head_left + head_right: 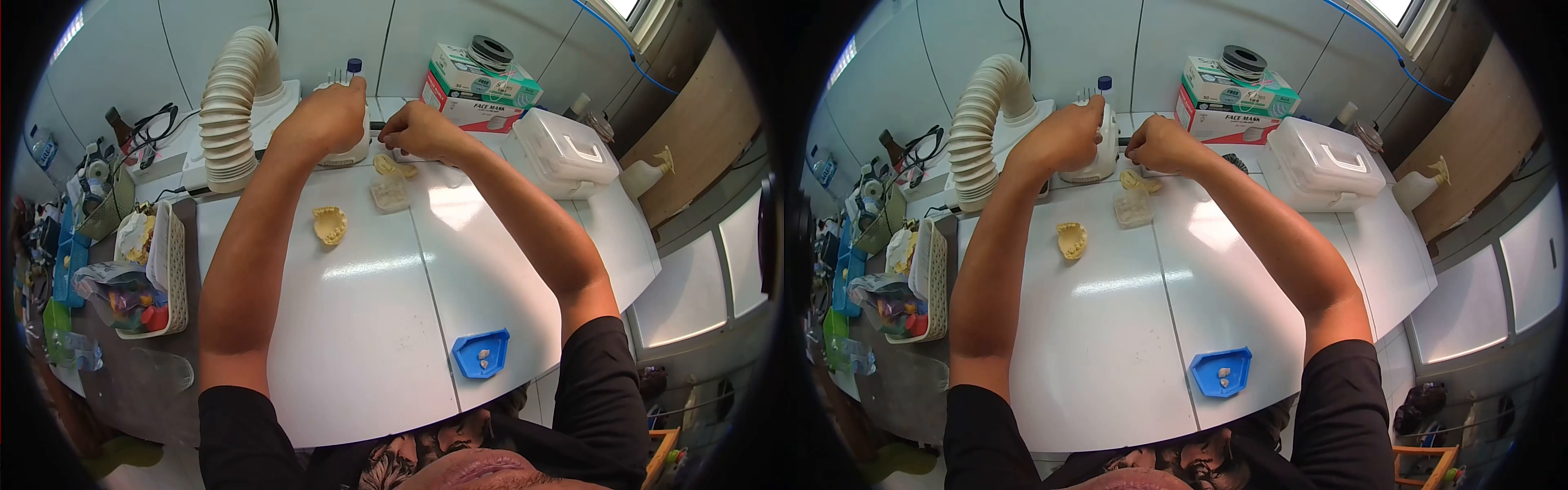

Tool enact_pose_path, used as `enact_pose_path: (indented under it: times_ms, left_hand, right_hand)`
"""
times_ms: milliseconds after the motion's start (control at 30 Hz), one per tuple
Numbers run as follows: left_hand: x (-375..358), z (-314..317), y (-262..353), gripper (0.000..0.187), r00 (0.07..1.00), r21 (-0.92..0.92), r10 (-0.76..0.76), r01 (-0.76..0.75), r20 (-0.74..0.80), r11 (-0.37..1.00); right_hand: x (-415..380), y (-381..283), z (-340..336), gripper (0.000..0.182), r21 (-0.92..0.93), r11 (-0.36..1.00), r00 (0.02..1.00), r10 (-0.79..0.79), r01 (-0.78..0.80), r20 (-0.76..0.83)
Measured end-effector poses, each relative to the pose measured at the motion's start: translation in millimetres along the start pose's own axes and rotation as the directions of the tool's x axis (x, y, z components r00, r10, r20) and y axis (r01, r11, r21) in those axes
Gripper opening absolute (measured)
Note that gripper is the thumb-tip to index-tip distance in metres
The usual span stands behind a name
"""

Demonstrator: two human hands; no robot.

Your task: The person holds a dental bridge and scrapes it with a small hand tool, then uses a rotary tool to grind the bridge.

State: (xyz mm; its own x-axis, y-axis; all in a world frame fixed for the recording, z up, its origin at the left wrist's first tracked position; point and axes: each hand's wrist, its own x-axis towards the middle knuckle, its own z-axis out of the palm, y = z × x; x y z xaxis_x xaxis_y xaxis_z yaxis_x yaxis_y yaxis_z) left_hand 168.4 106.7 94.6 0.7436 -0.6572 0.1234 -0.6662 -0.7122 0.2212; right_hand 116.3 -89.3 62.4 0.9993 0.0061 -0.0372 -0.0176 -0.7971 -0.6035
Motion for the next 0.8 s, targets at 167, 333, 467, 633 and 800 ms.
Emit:
enact_pose_path:
  times_ms: [167,333,467,633,800]
  left_hand:
    - [-1,0,0,0.040,1.000,0.011,0.008,-0.008,-0.001,1.000]
    - [-1,-1,1,0.039,1.000,0.003,0.005,-0.005,0.002,1.000]
    - [2,0,-2,0.036,1.000,-0.013,0.012,-0.012,0.009,1.000]
    - [-1,-11,-3,0.033,0.999,-0.056,-0.022,0.025,0.043,0.998]
    - [-2,-10,1,0.041,0.999,-0.016,-0.016,0.016,0.050,1.000]
  right_hand:
    - [6,-7,8,0.029,-0.067,0.998,1.000,-0.016,0.016,-0.010]
    - [7,-17,8,0.033,-0.050,0.998,0.999,0.043,-0.041,0.025]
    - [11,-15,7,0.035,0.004,0.997,0.996,0.074,-0.074,0.058]
    - [5,-11,-3,0.031,-0.481,0.874,0.958,-0.077,-0.069,-0.276]
    - [7,20,3,0.027,-0.704,0.700,0.923,-0.180,-0.123,-0.340]
